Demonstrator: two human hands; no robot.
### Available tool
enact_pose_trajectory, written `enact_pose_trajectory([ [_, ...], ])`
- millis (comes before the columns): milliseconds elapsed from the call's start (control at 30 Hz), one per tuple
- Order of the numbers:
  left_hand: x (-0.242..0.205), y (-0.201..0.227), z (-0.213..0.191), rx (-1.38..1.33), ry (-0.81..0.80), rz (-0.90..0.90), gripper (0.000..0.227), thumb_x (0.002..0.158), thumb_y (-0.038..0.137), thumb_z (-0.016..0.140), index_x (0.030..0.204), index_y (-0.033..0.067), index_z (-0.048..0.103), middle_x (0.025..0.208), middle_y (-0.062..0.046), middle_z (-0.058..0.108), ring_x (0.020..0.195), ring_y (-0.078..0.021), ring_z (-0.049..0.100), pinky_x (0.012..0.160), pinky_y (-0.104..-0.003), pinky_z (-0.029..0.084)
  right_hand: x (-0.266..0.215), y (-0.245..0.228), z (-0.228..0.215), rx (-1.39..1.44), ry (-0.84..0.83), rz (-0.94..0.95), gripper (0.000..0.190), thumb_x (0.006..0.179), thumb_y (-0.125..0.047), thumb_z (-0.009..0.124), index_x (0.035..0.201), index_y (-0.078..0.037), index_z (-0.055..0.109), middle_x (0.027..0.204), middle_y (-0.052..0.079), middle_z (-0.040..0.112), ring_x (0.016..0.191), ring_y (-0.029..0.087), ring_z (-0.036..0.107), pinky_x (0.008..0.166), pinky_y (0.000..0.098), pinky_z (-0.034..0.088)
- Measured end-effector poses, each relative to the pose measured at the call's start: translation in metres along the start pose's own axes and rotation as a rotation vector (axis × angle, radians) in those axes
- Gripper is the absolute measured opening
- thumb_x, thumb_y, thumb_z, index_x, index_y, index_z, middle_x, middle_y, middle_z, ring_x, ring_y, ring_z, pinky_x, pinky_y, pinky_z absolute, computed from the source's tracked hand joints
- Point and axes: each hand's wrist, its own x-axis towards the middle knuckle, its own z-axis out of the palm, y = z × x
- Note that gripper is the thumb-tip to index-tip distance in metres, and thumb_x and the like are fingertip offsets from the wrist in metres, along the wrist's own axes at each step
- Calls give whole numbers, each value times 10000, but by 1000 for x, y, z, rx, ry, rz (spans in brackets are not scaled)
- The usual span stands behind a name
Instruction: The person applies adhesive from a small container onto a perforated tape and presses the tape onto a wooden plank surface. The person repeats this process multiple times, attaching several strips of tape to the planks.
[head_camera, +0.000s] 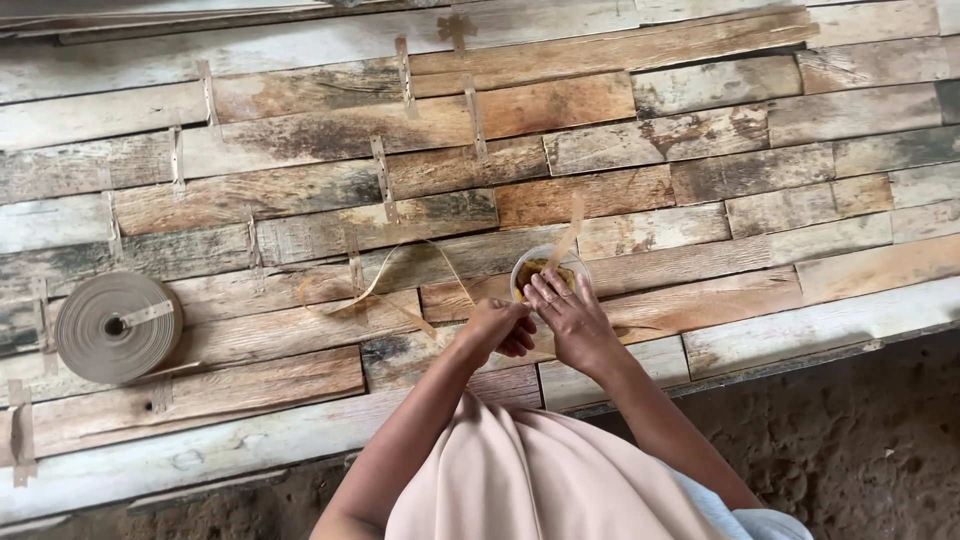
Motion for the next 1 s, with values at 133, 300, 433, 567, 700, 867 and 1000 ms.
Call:
enact_pose_trajectory([
  [133,-2,-3,-1,-25,38,4,350,912,319,616,783,8,714,572,-159,686,426,-222,682,427,-308,579,-1,4,19,-70,81,-9,954,704,-48,631,1595,-225,339,1677,-21,314,1572,234,182,1214,632,173],
  [300,-68,20,2,-160,12,180,308,872,227,644,734,-45,690,519,-205,627,407,-248,659,413,-318,562,3,0,-1,-145,-49,4,893,773,-58,583,1610,-189,302,1686,12,297,1570,249,184,1218,652,167],
  [433,-134,23,0,-187,-27,283,327,889,222,649,720,-56,686,520,-229,625,393,-253,635,398,-313,536,5,-11,-29,-151,-197,54,910,825,-92,586,1640,-205,197,1723,0,172,1586,276,78,1228,670,104],
  [567,-181,18,-13,-249,-111,419,373,950,221,633,805,-115,709,596,-272,668,490,-261,689,444,-333,572,2,-10,-36,22,-159,121,989,762,26,584,1643,-203,196,1721,56,162,1582,353,64,1218,674,139],
  [700,-191,12,-30,-246,-71,543,398,1025,216,548,1170,-126,691,743,-271,723,425,-174,604,421,-302,562,-5,-12,-42,24,500,139,806,736,18,609,1511,-186,526,1522,133,490,1420,378,443,1168,482,389],
  [867,-201,7,-23,-110,-140,554,332,1060,222,523,1167,-46,689,755,-209,740,397,-157,612,381,-239,490,-8,-83,-99,1134,177,581,447,959,-563,477,1204,-232,650,1013,53,726,960,197,686,886,366,548],
  [1000,-203,-13,-31,61,-327,451,321,1038,181,600,1230,-71,650,780,-164,737,440,-103,554,431,-198,434,19,-113,-104,2239,8,412,476,1003,-372,586,1376,-78,560,954,236,760,911,329,762,894,509,606],
])
